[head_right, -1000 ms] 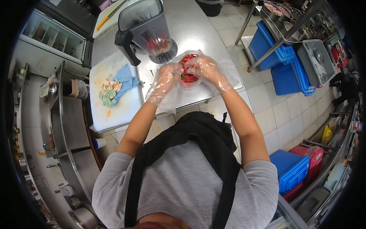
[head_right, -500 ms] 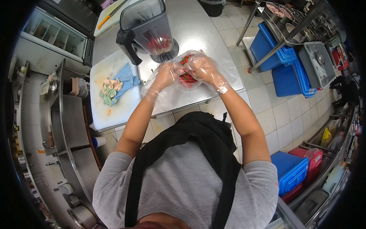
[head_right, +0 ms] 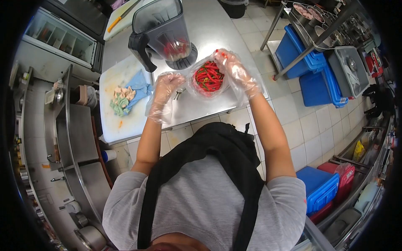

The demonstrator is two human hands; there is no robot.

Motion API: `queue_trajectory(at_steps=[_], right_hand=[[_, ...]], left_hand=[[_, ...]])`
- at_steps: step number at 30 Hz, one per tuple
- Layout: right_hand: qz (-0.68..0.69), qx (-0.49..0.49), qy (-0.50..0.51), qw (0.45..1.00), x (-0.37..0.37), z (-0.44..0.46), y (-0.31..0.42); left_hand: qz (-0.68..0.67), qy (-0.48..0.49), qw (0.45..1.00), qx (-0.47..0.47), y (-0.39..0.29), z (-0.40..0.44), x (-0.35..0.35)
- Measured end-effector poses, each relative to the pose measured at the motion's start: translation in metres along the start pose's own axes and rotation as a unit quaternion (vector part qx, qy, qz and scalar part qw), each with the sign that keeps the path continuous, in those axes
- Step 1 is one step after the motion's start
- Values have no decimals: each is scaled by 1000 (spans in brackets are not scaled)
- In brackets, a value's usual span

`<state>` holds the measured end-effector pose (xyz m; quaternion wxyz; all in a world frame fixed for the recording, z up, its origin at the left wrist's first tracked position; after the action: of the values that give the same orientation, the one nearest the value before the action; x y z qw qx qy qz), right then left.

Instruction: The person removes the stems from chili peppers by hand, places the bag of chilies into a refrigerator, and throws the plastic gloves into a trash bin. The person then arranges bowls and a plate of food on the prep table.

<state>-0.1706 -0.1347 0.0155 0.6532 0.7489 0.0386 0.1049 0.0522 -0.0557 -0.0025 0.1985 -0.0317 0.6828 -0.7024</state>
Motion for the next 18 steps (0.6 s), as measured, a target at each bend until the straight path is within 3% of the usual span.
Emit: queue_trajectory(at_steps=[1,2,5,6,8,10,12,14,16,18], right_hand=[[0,2,2,1000,2,0,8],[-13,-18,27,999,6,0,23],[-87,-134,27,987,29,4,96],[-94,-183,34,978,39,17,118],[-191,-339,15,921,75,14,194],[-115,-431,54,893,116,23,227],[-325,-554,4,767,159,34,239],[-518,-489,88,697,209,85,194],[-485,-499,77,714,201,73,200],[-451,-510,79,728,190,48,209]], left_hand=[[135,-43,985,98,-14,-1,-11],[223,-68,968,97,-11,-6,-19],[286,-80,943,148,21,-6,-24],[282,-57,955,76,22,-10,-20],[306,-63,943,114,20,-15,-16],[327,-70,929,158,16,-16,-15],[334,-117,914,199,8,-19,-22],[338,-128,916,176,2,-17,-27],[339,-144,918,149,6,-13,-35],[314,-150,913,214,4,-14,-37]])
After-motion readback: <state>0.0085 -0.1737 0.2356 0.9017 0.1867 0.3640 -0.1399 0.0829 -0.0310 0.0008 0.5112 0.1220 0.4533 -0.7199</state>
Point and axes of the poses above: each hand's wrist, its own z-axis towards the middle knuckle, its own x-axis out of the palm, y = z × x, the point moved 9 cm from there along z, towards the middle knuckle, and after that the axes turned 12 degrees about -y, right-handed, at the moved point
